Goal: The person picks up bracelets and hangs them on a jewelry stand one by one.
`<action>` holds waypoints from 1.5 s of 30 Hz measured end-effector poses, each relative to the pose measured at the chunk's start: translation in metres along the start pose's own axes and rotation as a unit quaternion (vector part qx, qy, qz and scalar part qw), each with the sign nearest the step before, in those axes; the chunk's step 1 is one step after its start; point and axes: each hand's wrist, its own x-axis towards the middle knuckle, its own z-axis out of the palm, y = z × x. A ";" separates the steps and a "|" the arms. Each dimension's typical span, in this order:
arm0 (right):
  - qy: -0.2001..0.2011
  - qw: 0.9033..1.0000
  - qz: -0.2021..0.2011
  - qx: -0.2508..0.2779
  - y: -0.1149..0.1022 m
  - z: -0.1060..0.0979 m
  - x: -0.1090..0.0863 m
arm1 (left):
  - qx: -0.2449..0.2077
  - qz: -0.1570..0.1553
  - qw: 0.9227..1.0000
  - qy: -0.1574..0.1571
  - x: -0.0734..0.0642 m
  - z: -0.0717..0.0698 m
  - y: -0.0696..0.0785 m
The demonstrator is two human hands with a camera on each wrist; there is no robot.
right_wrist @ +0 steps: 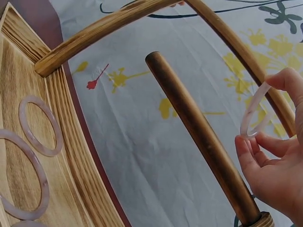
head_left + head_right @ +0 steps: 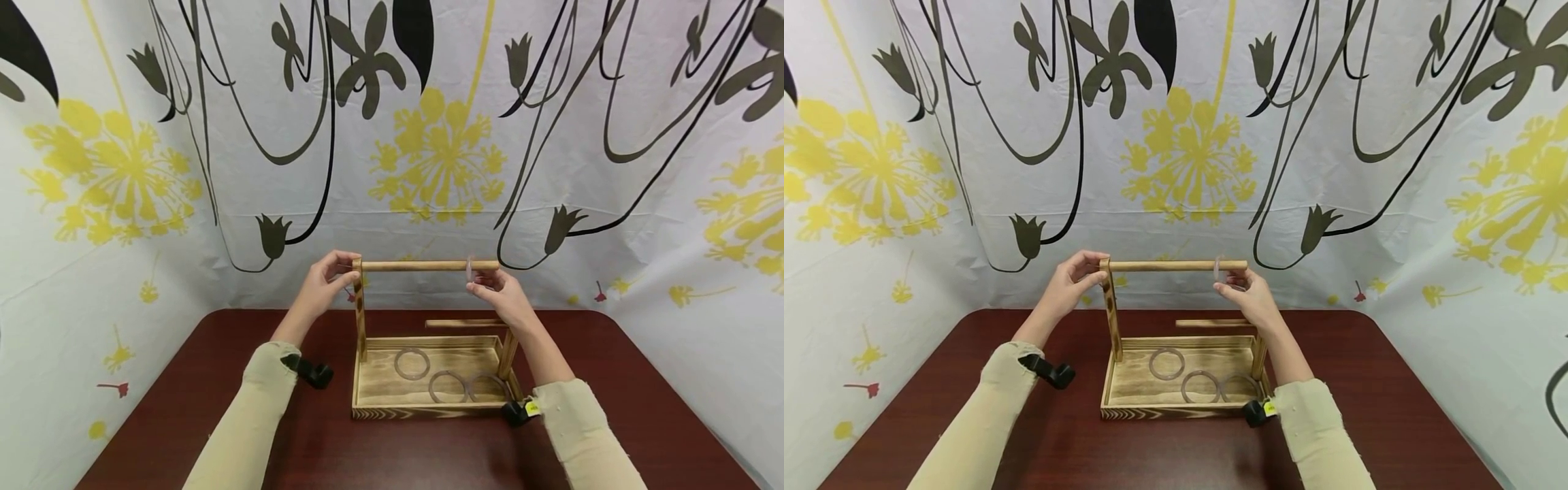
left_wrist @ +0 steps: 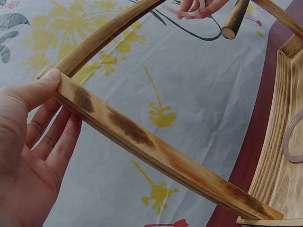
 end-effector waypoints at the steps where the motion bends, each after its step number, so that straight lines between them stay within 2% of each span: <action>1: -0.004 1.000 0.002 0.003 0.000 0.000 0.000 | -0.001 0.000 1.000 0.000 0.000 0.000 0.000; 9: -0.023 0.999 0.012 0.041 0.004 0.004 0.001 | -0.004 0.000 1.000 -0.001 -0.001 0.000 0.001; 18: -0.045 0.998 0.022 0.029 0.003 0.001 -0.001 | 0.000 0.002 1.000 -0.003 0.000 0.001 -0.001; 26: -0.065 0.996 0.015 0.053 0.005 -0.002 0.000 | -0.005 0.006 1.000 -0.003 0.000 0.001 0.000; 34: -0.062 0.997 0.021 0.042 0.005 -0.007 -0.003 | -0.002 0.003 1.000 -0.003 -0.001 0.001 0.001; 41: -0.060 0.996 0.019 0.066 0.002 -0.013 -0.006 | 0.001 -0.001 1.000 -0.004 -0.001 0.000 0.000; 45: -0.058 0.996 0.020 0.059 0.002 -0.018 -0.008 | 0.004 0.000 1.000 -0.003 0.000 0.000 0.000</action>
